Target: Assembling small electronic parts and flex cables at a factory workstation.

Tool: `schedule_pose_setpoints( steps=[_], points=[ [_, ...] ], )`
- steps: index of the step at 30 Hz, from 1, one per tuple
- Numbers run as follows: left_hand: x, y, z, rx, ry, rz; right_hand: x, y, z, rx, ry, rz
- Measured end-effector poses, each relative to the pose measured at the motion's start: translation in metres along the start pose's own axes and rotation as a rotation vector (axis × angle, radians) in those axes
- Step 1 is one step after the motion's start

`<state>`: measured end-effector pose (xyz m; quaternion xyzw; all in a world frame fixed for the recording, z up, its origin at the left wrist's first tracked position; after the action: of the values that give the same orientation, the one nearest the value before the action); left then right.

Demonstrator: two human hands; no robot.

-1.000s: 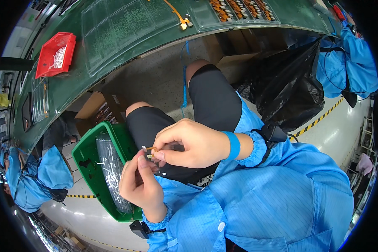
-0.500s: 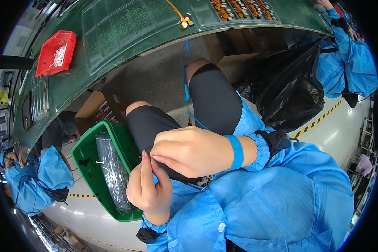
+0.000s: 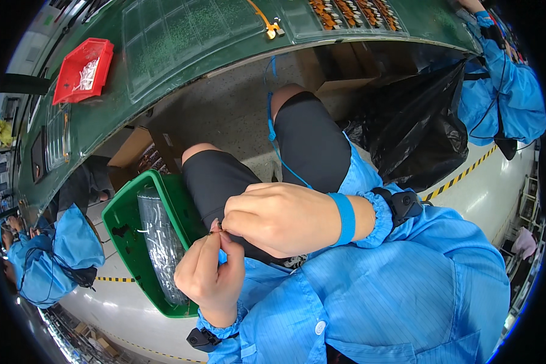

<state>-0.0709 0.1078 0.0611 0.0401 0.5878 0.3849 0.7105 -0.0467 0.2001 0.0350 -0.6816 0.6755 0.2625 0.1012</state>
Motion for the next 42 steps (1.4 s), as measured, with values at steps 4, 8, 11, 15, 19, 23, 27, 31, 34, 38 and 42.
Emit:
schedule_pose_setpoints(
  steps=[4, 8, 11, 15, 19, 23, 27, 31, 34, 38, 42],
  points=[
    [0.000, 0.000, -0.003, -0.032, -0.056, 0.022, 0.000, -0.001, 0.002, -0.004, 0.014, -0.012],
    [0.001, -0.002, -0.008, -0.088, -0.131, 0.024, -0.001, 0.001, 0.006, 0.012, 0.096, -0.025],
    [0.000, -0.002, -0.010, -0.093, -0.160, 0.032, -0.001, 0.004, 0.007, 0.024, 0.189, -0.050],
    [0.002, -0.003, -0.012, -0.105, -0.185, 0.007, -0.004, 0.005, 0.011, 0.010, 0.310, -0.101],
    [0.001, -0.003, -0.015, -0.130, -0.263, 0.011, -0.005, 0.008, 0.015, -0.014, 0.411, -0.136],
    [0.003, -0.006, -0.021, -0.186, -0.388, -0.017, 0.006, 0.009, 0.029, 0.164, 0.583, -0.337],
    [-0.012, -0.065, -0.079, -0.561, -0.479, 0.260, 0.022, 0.003, 0.056, 0.468, 1.119, -0.376],
    [-0.039, -0.188, -0.161, -0.698, 0.186, 0.123, 0.014, 0.007, 0.081, 0.540, 1.185, -0.228],
    [-0.067, -0.290, -0.194, -1.006, 0.458, -0.391, 0.012, 0.013, 0.089, 0.612, 1.128, -0.218],
    [-0.090, -0.337, -0.210, -1.067, 0.682, -0.399, 0.012, 0.019, 0.093, 0.672, 1.234, -0.176],
    [-0.091, -0.342, -0.210, -1.170, 0.846, -0.477, 0.010, 0.027, 0.079, 0.622, 1.226, -0.187]
  ],
)
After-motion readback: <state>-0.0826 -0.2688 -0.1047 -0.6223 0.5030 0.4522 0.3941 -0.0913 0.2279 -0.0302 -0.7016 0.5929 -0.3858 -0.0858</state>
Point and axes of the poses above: each hand's wrist, its own y-axis towards the middle knuckle, its own x-axis out of the palm, z = x × y, the point moved 10 cm from there along y, towards the middle knuckle, and after that the axes turned 15 degrees about x, right-handed, at the moved point
